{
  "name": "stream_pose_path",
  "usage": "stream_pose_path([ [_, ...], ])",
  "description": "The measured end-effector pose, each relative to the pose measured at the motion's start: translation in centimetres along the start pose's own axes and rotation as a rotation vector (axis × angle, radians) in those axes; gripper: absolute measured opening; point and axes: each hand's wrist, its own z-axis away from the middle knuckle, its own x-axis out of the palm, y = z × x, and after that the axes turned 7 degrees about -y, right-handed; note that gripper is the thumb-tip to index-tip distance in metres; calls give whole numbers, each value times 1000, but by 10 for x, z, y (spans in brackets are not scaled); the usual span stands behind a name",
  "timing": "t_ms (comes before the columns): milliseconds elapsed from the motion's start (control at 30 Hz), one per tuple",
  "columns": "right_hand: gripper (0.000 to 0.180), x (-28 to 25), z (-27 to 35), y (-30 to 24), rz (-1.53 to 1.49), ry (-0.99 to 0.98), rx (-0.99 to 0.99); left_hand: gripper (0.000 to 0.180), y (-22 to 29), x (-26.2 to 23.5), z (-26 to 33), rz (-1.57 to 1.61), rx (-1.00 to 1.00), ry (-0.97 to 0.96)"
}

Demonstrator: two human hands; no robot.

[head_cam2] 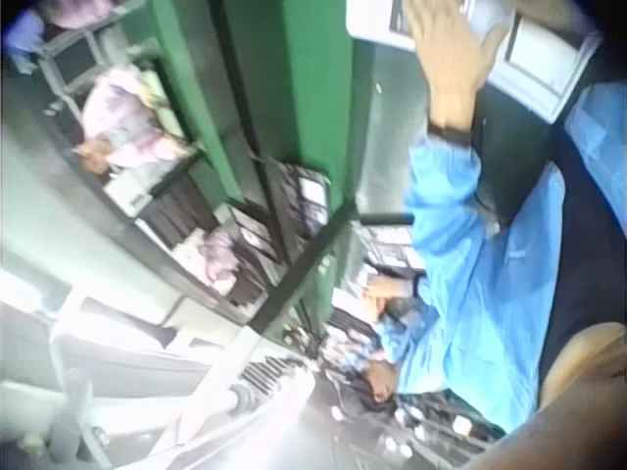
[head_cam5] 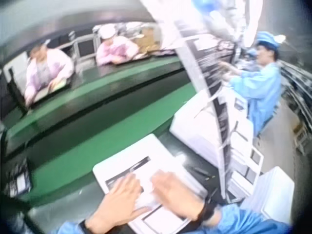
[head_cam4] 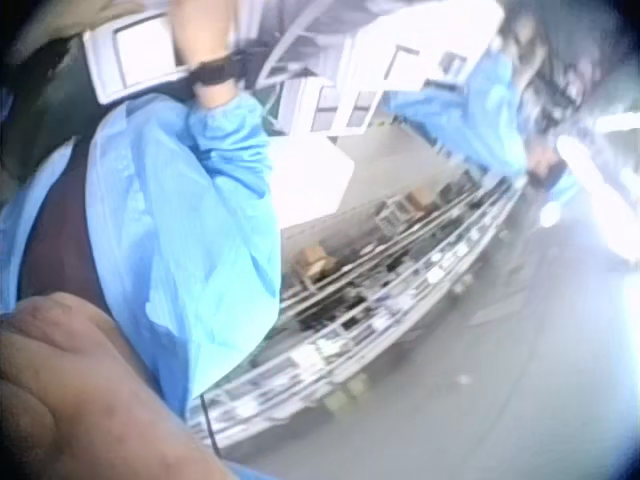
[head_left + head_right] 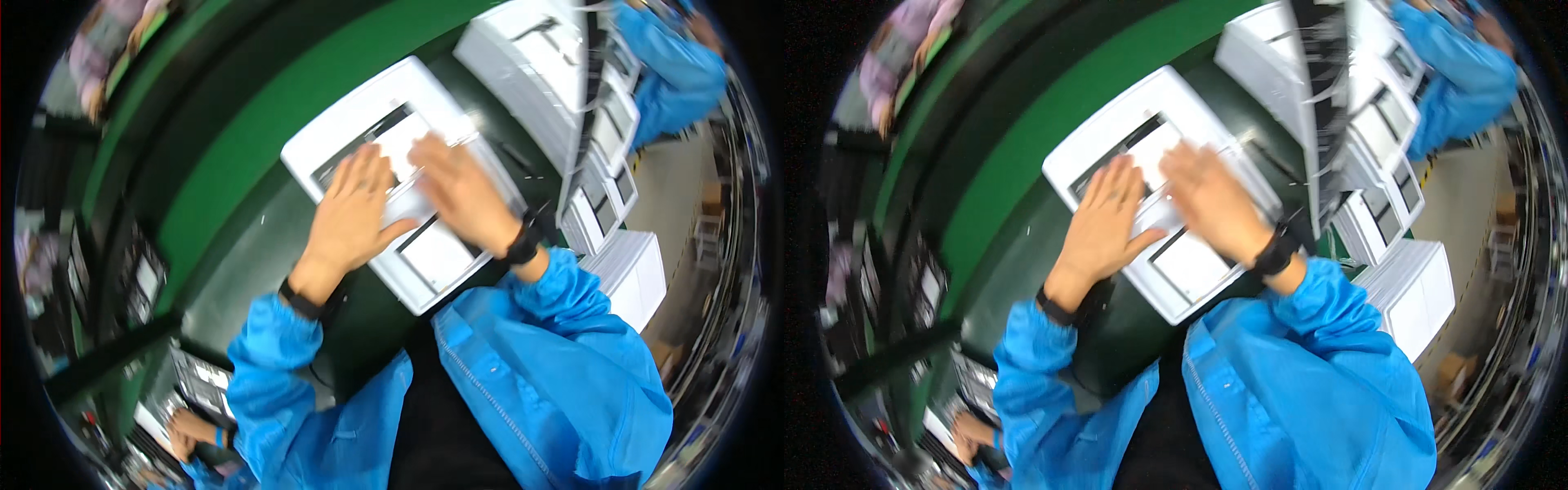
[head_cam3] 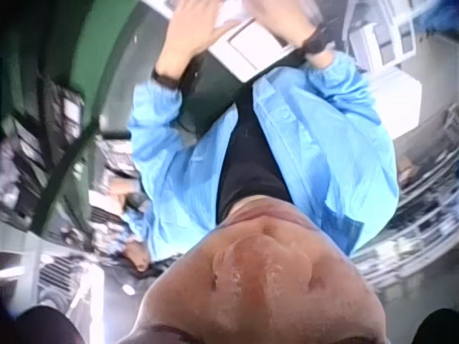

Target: Assembling electronic tablet/device internal components and applying labels.

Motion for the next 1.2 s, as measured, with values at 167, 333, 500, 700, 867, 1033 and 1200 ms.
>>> stream_pose_path([
  [167,16,-101,59,-64,-353,266,-491,96,13,-5,1,-133,-297,25],
  [333,22,-132,97,22,-132,713,253,98,90,-39,-45,849,69,194],
  [500,33,-119,123,84,-1032,279,379,42,143,15,-96,1704,135,65],
  [700,25,-131,146,55,-795,365,321,31,168,19,-100,2235,-106,-27],
  [867,30,-157,143,42,-546,313,201,43,174,7,-96,2385,-165,-170],
  [1033,29,-170,137,28,-187,324,111,40,183,-7,-91,2323,-213,-99],
  [1200,31,-176,132,18,29,325,28,39,183,-21,-84,2376,-212,-97],
])
